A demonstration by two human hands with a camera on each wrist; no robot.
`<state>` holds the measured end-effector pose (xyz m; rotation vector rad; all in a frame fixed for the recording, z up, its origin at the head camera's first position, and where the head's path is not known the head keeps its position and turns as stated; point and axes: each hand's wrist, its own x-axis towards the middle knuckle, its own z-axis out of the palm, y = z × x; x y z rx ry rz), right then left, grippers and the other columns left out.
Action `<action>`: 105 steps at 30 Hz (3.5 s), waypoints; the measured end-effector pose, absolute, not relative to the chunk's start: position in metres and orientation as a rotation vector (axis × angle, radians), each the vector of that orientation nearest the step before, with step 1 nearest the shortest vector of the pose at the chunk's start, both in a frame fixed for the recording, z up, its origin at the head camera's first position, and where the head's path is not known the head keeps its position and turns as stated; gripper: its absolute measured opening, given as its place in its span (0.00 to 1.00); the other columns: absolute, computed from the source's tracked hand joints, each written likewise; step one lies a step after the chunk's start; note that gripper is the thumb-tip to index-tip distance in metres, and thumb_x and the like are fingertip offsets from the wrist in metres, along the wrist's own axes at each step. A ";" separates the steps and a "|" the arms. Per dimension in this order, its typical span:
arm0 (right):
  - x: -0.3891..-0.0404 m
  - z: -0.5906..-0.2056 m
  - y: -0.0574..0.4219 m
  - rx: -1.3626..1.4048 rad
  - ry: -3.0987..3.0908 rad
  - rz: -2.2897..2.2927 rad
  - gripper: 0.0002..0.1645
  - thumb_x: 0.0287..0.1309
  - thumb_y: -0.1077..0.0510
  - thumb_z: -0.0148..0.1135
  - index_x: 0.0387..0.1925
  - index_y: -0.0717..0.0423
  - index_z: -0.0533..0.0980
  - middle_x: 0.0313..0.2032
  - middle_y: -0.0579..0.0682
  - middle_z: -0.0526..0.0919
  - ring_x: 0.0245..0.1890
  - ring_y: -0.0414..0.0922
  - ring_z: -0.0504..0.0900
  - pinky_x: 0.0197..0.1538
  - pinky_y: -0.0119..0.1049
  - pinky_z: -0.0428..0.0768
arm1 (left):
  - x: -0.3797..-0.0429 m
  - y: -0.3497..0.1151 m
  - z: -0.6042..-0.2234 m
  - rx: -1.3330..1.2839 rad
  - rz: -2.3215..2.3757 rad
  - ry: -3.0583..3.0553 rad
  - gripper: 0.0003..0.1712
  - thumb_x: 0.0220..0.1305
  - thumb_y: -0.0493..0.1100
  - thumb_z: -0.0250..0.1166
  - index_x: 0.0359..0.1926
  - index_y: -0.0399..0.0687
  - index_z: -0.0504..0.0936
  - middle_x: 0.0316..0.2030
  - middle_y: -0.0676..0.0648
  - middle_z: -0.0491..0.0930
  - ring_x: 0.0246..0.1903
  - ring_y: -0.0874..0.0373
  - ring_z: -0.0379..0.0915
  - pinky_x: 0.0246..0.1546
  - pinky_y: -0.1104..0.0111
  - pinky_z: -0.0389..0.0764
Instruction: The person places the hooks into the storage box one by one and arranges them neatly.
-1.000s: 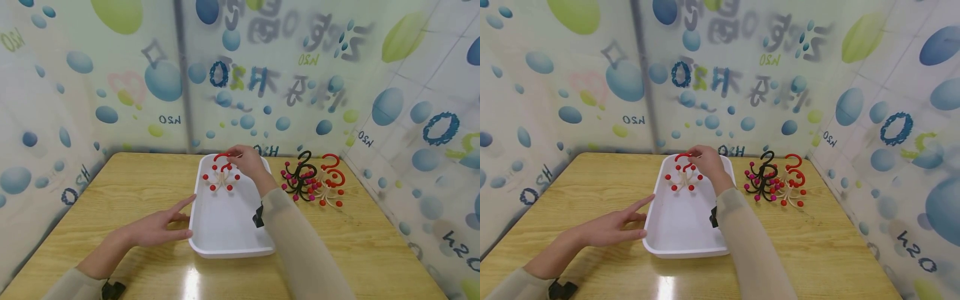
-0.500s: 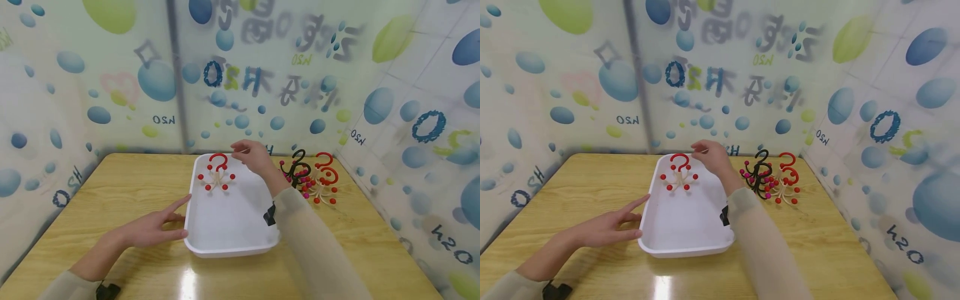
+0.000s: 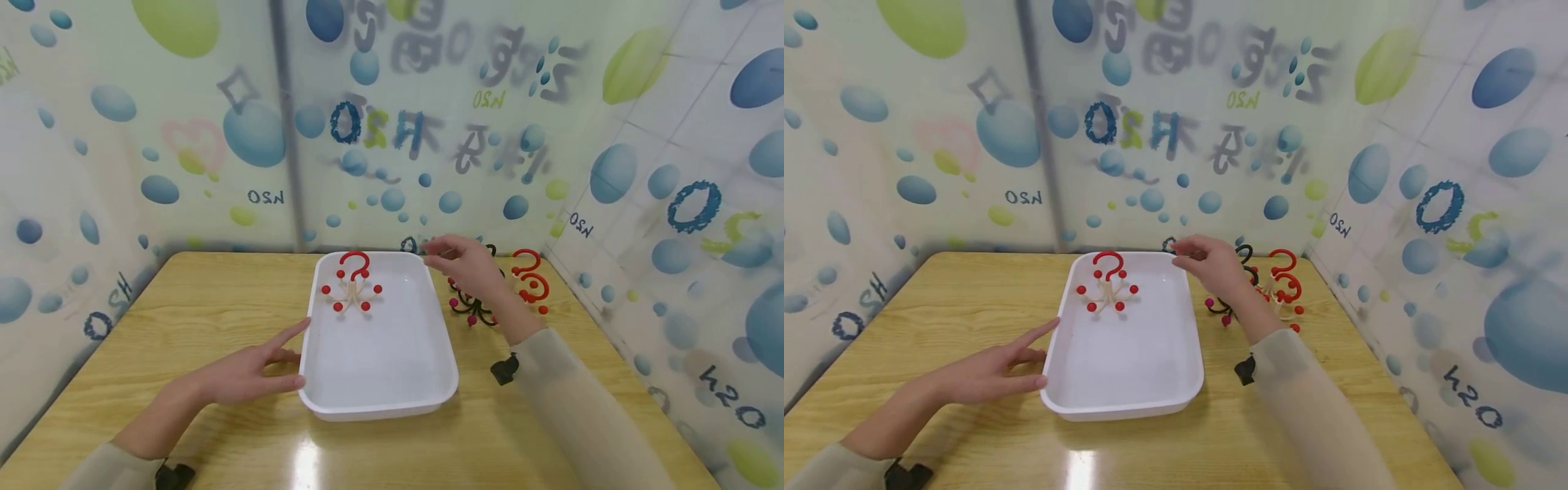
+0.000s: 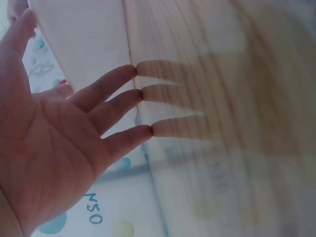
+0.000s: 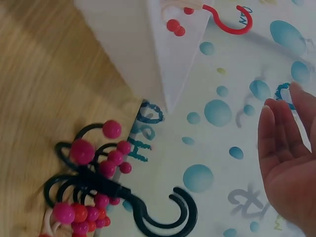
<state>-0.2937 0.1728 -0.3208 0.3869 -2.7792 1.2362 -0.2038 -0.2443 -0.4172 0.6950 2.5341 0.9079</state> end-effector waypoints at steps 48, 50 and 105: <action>-0.263 -0.386 0.373 -0.076 -2.745 1.242 0.37 0.82 0.39 0.60 0.72 0.66 0.75 0.60 0.67 0.86 0.38 0.24 0.85 0.44 0.20 0.84 | -0.206 -0.245 -0.420 0.688 0.941 2.508 0.58 0.76 0.63 0.69 0.91 0.64 0.42 0.70 0.43 0.83 0.74 0.33 0.75 0.71 0.32 0.74; -0.263 -0.386 0.373 -0.096 -2.745 1.232 0.36 0.82 0.39 0.60 0.70 0.65 0.76 0.56 0.61 0.89 0.37 0.22 0.85 0.43 0.19 0.82 | -0.206 -0.245 -0.420 0.685 0.942 2.507 0.58 0.76 0.63 0.69 0.91 0.63 0.42 0.70 0.43 0.83 0.74 0.34 0.74 0.71 0.32 0.74; -0.213 -0.330 0.282 0.452 -2.453 1.318 0.11 0.75 0.62 0.68 0.55 0.59 0.83 0.37 0.36 0.87 0.33 0.36 0.86 0.34 0.28 0.85 | -0.203 -0.244 -0.418 0.664 0.935 2.520 0.57 0.76 0.64 0.69 0.90 0.67 0.43 0.71 0.42 0.83 0.74 0.33 0.74 0.71 0.31 0.73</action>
